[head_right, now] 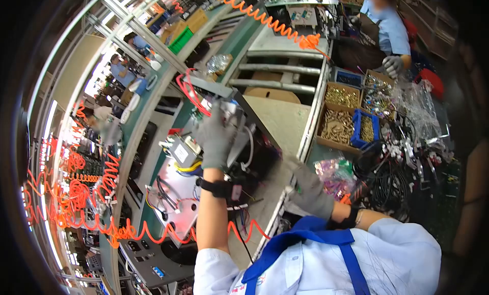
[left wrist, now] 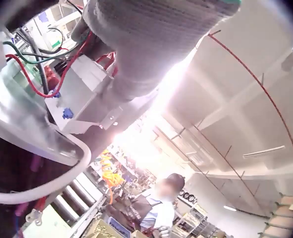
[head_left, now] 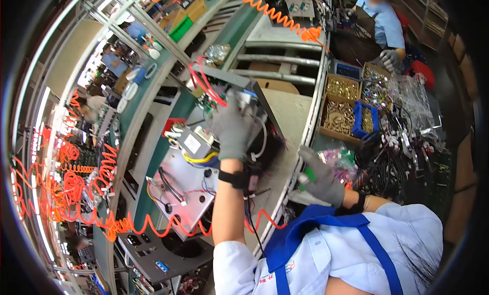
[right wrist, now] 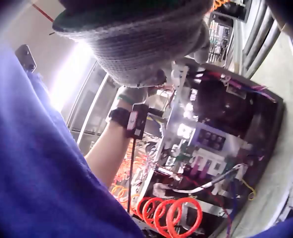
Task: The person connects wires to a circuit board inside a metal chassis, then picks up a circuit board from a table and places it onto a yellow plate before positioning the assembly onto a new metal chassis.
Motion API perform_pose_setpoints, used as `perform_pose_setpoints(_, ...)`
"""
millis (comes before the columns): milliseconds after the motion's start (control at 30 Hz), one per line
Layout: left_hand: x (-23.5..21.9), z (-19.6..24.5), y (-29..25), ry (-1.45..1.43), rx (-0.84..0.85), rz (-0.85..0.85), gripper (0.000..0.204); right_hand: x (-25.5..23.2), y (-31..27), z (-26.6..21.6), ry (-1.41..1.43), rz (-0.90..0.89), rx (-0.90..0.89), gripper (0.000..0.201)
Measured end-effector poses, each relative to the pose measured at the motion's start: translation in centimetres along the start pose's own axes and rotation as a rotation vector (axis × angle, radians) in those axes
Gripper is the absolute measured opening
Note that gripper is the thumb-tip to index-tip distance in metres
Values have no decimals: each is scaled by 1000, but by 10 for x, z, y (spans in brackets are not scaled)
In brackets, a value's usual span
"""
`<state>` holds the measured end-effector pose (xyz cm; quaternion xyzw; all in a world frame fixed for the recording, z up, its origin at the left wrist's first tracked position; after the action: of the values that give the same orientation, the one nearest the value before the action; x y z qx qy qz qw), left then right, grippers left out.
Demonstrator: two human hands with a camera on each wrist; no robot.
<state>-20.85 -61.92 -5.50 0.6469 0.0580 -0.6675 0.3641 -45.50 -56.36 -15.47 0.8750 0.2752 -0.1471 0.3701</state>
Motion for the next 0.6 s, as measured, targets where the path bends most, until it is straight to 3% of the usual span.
perform_pose_setpoints(100, -10, 4, -11, 125, 3, 118, 64, -35, -29, 5, -195, 37, 58, 54)
perform_pose_setpoints(167, -15, 5, -22, 112, -18, 89, 65, -52, -46, 13, -162, 83, 131, 51)
perform_pose_setpoints(233, -29, 8, -37, 147, -17, 168, 66, -59, -56, 15, -179, 87, 128, 49)
perform_pose_setpoints(300, -42, 3, -56, 101, -61, 136, 65, -55, -57, 12, -180, 84, 117, 48)
perform_pose_setpoints(367, -59, 0, -88, -71, 41, 246, 64, -42, -51, 7, -226, -2, 58, 46)
perform_pose_setpoints(433, -69, -11, -124, -131, 39, 289, 62, -23, -37, 9, -37, -5, 124, 46)
perform_pose_setpoints(533, -60, -42, -194, -185, -17, 125, 57, 3, -4, -1, -60, -68, -37, 44)
perform_pose_setpoints(600, -56, -68, -245, -149, -92, 43, 51, 27, 12, -2, 85, -73, -24, 43)
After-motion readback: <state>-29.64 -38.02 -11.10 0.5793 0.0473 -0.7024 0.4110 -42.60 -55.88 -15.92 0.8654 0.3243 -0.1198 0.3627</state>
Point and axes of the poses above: each hand's wrist, its own y-axis towards the middle knuckle, its own x-axis out of the palm, z = x × y, the point moved 7 cm from there along y, towards the middle knuckle, and after that the axes turned 10 degrees about -x, right-handed, at the moved point
